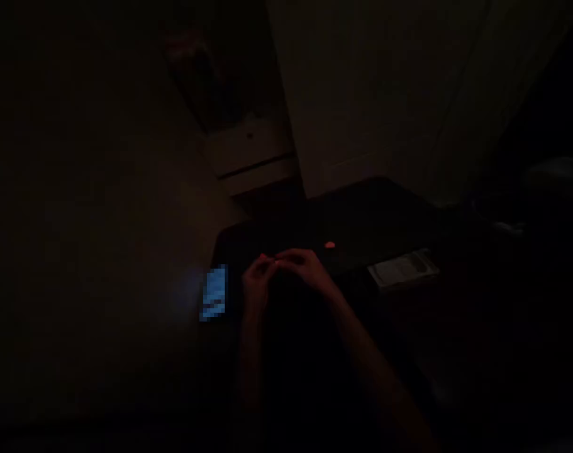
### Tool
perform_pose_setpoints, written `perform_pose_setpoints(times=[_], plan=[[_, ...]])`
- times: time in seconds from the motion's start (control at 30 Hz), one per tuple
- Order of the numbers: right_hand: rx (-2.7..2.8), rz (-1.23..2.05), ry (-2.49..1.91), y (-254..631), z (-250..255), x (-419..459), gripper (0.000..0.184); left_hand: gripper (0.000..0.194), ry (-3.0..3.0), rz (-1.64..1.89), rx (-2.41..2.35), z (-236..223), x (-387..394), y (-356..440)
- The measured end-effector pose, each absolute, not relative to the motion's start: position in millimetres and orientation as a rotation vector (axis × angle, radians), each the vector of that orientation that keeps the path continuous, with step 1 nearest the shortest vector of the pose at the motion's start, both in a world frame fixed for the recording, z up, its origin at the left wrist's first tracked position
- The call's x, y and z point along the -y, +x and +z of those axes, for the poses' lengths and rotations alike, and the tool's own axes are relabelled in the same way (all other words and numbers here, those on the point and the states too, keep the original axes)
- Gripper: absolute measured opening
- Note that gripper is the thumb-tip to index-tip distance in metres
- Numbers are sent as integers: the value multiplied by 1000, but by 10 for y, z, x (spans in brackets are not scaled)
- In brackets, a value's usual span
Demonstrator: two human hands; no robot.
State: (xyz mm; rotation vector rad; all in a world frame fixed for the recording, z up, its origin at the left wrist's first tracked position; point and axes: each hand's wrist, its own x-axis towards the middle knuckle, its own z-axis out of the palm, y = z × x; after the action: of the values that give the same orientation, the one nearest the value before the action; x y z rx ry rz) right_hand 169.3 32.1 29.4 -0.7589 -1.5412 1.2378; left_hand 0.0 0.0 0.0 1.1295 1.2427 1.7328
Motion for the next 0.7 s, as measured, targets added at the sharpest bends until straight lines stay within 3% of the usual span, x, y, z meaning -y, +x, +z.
perform_pose_setpoints(times=[0.3, 0.7], plan=[[1573, 1015, -778, 1625, 213, -324, 23, 23, 1233, 1733, -1295, 8, -6, -2], [1595, 579, -798, 1575, 166, -332, 19, 32, 1488, 1574, -1254, 135, 94, 34]])
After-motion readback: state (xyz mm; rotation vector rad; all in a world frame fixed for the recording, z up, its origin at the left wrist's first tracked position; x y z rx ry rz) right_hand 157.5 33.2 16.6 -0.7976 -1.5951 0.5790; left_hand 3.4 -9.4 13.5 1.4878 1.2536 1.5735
